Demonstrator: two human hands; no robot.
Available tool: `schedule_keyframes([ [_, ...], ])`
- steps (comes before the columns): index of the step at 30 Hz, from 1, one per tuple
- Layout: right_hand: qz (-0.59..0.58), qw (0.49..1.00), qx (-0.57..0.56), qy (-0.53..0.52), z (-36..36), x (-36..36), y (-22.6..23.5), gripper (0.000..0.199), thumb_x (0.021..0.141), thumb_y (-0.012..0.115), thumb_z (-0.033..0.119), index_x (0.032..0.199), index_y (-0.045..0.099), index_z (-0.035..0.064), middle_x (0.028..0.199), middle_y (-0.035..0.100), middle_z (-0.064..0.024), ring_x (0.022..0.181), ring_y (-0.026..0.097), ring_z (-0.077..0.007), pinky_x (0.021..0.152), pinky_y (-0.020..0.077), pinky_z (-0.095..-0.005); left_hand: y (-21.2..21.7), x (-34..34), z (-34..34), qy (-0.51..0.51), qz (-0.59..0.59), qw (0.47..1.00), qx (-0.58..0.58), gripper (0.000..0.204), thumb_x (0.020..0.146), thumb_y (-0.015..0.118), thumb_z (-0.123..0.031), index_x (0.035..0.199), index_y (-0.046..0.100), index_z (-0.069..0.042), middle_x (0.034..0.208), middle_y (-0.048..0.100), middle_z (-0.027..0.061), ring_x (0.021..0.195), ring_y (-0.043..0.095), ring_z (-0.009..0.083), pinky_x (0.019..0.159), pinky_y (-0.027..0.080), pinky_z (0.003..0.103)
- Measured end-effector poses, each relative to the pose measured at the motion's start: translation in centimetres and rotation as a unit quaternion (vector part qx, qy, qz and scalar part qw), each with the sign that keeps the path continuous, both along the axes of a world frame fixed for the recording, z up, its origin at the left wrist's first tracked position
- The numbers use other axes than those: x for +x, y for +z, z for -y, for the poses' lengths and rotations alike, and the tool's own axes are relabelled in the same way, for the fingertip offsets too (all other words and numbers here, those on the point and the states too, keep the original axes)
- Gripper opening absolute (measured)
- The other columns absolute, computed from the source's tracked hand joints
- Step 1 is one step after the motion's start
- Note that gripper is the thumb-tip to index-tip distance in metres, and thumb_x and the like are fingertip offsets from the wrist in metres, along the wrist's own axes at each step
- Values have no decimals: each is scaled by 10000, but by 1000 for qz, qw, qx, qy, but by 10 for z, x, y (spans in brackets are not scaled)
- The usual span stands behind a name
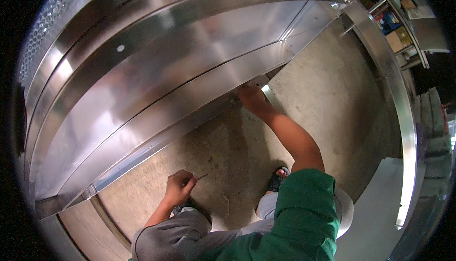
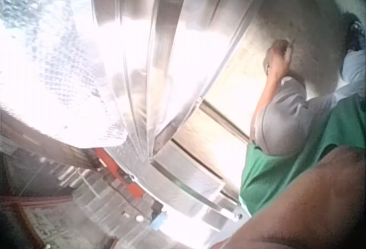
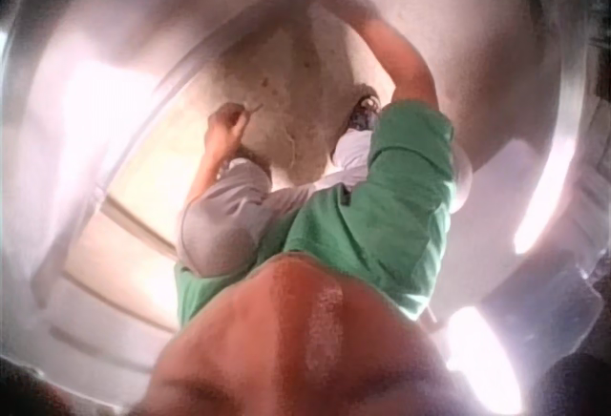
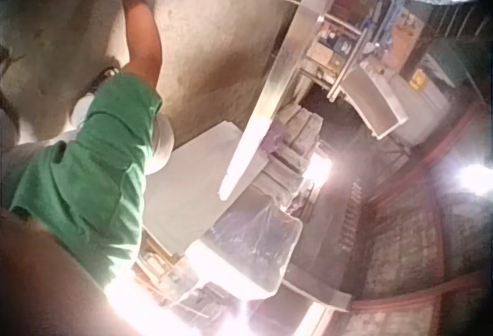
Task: The person is assembling a stainless steel structure by hand, using an Allen key to tighten bolts and secure metal panels together. The person adjusts the panels and tightens multiple fasteners to join the components.
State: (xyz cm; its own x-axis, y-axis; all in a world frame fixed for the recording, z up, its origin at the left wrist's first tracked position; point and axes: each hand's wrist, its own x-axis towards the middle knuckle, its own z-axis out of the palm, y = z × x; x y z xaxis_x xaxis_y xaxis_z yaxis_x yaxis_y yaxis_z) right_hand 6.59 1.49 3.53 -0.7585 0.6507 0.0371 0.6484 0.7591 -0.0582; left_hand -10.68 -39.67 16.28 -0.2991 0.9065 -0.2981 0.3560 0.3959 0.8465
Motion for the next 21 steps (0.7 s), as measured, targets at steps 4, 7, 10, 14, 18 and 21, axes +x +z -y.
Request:
schedule_keyframes([
  [4, -231, 966, -77, -80, 11, 7, 10, 196, 924, 582, 165, 1058, 619, 25, 948, 674, -254, 853, 678, -422, 670, 544, -504, -3, -1, 1, 25, 21, 999, 10, 238, 886, 704, -198, 867, 678, 39, 785, 647, 171, 693, 655, 248, 644, 501, 346],
  [7, -296, 923, -133, -205, 12, 18, 9, 209, 933, 580, 179, 1069, 627, 27, 893, 675, -255, 820, 671, -434, 669, 526, -525, -4, -1, -1, 20, 10, 999, 25, 244, 893, 695, -197, 867, 665, 44, 792, 642, 177, 701, 654, 244, 651, 501, 347],
  [10, -247, 942, -157, -162, 10, 24, 2, 237, 937, 569, 219, 1071, 647, 40, 907, 682, -256, 836, 674, -436, 721, 528, -533, 5, -2, -7, 28, 7, 999, 31, 244, 899, 684, -193, 870, 643, 45, 791, 635, 172, 692, 644, 259, 654, 502, 350],
  [14, 122, 973, -174, 88, 27, 12, 18, 388, 961, 544, 378, 993, 671, 13, 926, 689, -249, 910, 662, -444, 778, 523, -512, 43, -12, -23, -15, -58, 995, 73, 191, 884, 696, -140, 852, 609, 27, 767, 610, 145, 663, 622, 259, 633, 498, 348],
  [18, 347, 813, -368, 290, 72, -8, 102, 494, 986, 535, 429, 1057, 675, -39, 1007, 700, -225, 953, 655, -412, 850, 507, -498, 115, -11, -43, -95, -98, 974, 179, 139, 829, 733, -26, 825, 595, -11, 764, 596, 113, 640, 609, 214, 594, 490, 327],
  [21, 285, 823, -388, 300, 88, -2, 199, 499, 1010, 511, 434, 1142, 652, -27, 1030, 707, -180, 927, 681, -322, 825, 522, -455, 175, -4, -67, -107, -108, 950, 271, 178, 772, 752, 49, 822, 599, -26, 786, 620, 110, 663, 618, 219, 610, 508, 326],
])
